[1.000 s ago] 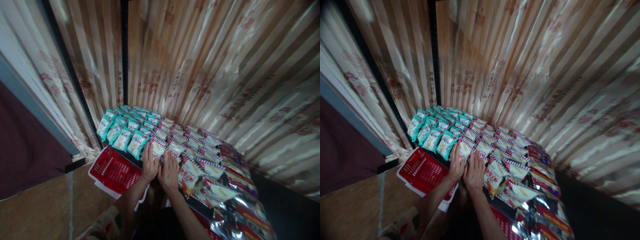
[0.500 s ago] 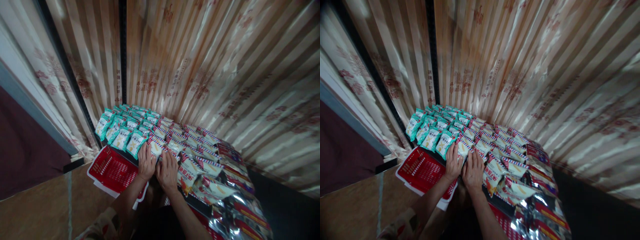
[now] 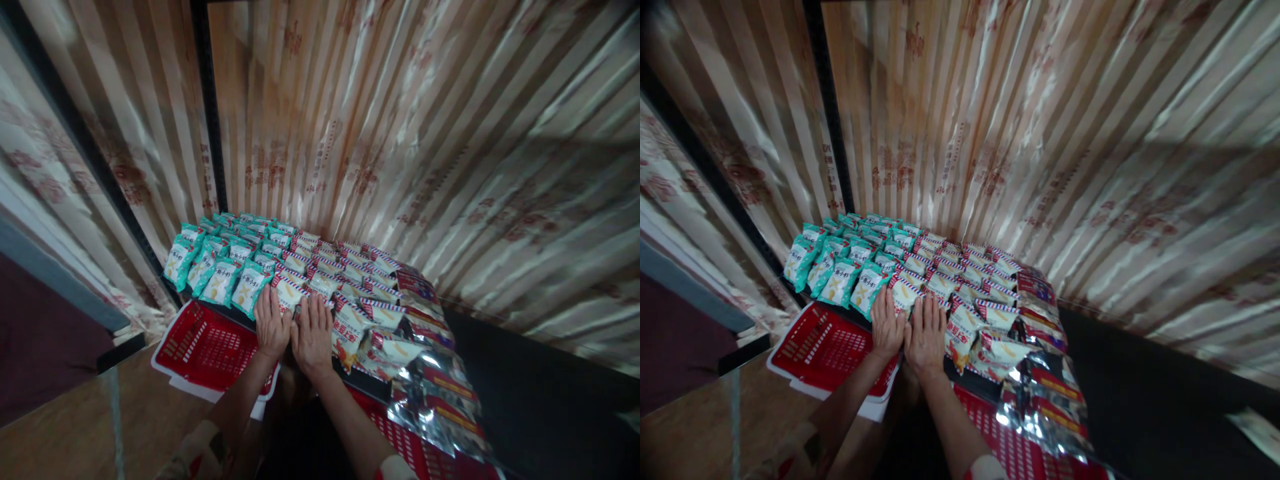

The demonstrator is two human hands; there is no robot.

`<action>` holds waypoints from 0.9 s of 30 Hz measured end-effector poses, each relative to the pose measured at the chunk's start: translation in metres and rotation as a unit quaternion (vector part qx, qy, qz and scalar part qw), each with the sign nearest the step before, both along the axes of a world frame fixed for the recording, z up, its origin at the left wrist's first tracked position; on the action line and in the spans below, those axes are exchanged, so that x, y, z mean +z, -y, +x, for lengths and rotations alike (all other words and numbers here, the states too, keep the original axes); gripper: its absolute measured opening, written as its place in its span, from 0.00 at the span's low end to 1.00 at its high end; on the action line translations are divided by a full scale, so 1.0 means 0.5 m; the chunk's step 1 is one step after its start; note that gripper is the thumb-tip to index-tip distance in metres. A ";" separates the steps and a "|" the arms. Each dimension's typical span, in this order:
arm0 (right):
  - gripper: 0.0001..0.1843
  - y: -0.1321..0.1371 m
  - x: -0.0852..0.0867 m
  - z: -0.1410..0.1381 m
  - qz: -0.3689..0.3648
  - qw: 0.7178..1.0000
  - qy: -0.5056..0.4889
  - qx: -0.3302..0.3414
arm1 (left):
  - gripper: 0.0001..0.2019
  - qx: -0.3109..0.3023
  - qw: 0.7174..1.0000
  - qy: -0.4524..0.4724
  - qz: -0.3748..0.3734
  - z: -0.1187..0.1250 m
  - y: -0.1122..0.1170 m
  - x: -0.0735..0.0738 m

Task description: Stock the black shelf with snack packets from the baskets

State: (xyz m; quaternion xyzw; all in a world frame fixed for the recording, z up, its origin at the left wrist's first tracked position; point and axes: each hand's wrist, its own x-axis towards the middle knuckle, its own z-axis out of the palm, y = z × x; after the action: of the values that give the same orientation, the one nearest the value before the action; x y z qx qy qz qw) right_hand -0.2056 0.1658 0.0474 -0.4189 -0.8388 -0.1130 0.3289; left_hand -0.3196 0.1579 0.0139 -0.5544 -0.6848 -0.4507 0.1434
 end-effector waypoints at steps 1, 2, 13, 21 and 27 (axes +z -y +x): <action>0.34 0.009 0.002 0.006 0.003 1.000 -0.003 0.003 | 0.30 -0.005 1.000 -0.001 0.012 -0.001 0.002 0.001; 0.34 0.019 0.002 0.012 0.005 1.000 -0.004 0.008 | 0.30 -0.012 1.000 -0.001 0.023 -0.003 0.004 0.001; 0.31 0.146 -0.018 0.094 -0.049 0.996 0.000 0.074 | 0.26 -0.059 0.995 0.076 0.030 0.072 0.129 -0.035; 0.28 0.174 -0.027 0.142 -0.072 0.992 -0.029 0.103 | 0.17 -0.062 0.985 0.158 -0.033 0.190 0.247 -0.079; 0.26 0.229 -0.037 0.205 -0.094 0.991 -0.064 0.070 | 0.15 -0.114 0.973 0.196 -0.046 0.234 0.257 -0.022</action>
State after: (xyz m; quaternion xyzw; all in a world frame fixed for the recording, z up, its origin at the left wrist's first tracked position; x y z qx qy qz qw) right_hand -0.1029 0.0511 0.0289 -0.3941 -0.8505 0.0163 0.3481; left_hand -0.2025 0.0296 0.0028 -0.5359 -0.6518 -0.5317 -0.0722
